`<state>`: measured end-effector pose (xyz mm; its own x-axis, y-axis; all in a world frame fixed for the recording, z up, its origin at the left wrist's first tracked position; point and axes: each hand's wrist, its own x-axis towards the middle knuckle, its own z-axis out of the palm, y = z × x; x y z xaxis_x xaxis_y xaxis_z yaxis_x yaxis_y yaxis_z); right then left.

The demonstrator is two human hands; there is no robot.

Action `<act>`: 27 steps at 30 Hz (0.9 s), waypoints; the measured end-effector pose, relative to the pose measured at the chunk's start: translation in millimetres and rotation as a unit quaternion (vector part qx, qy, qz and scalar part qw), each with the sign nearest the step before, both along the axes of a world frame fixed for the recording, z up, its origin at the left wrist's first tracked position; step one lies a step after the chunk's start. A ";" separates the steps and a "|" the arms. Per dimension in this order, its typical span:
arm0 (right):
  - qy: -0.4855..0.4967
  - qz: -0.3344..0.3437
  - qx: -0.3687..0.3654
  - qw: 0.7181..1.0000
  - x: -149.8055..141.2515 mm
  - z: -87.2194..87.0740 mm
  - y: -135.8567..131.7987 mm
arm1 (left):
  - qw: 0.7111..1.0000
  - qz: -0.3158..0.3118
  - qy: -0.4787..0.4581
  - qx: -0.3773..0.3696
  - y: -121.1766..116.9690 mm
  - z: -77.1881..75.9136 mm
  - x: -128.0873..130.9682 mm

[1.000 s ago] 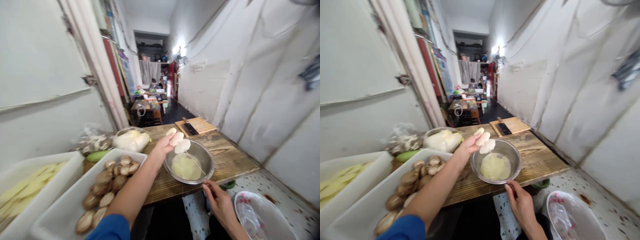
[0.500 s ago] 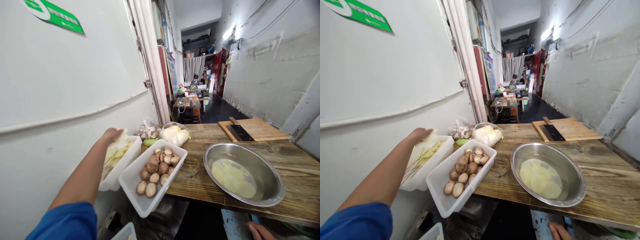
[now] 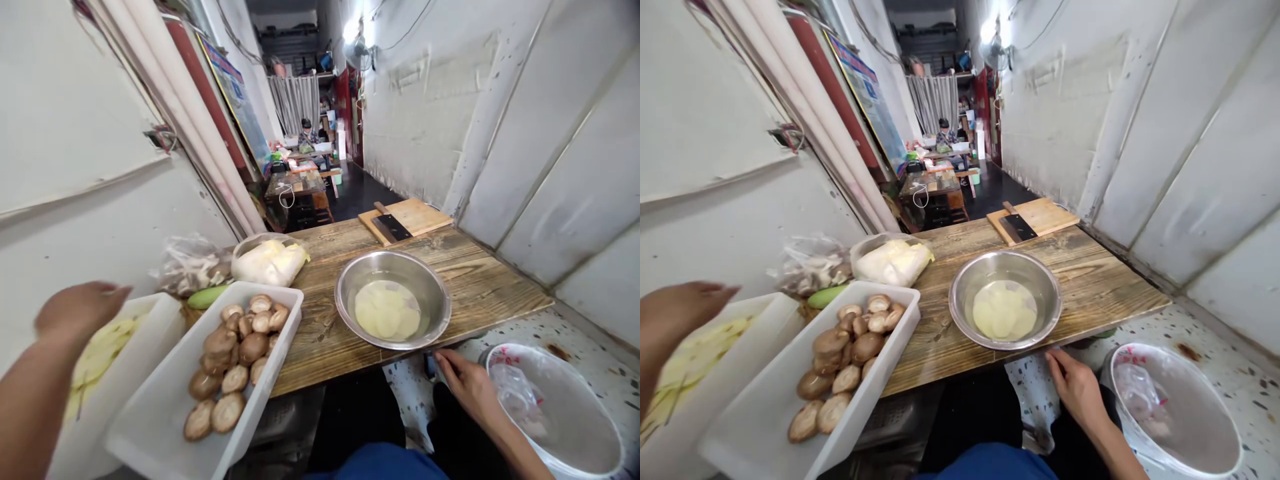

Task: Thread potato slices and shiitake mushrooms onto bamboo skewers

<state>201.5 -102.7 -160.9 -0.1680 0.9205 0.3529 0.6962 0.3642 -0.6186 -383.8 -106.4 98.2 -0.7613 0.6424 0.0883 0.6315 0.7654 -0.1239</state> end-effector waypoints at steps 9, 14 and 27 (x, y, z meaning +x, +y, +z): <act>-0.076 0.104 0.003 0.992 -60.9 22.1 -17.4 | 0.838 -0.508 -0.196 0.038 107.7 -49.6 242.3; -0.037 -0.063 0.037 0.997 -13.4 9.1 -4.1 | 0.699 -0.583 -0.414 -0.002 121.6 -113.9 327.0; -0.132 -0.095 0.001 0.987 14.0 30.7 94.8 | 0.729 -0.577 -0.191 -0.316 106.5 -139.4 328.8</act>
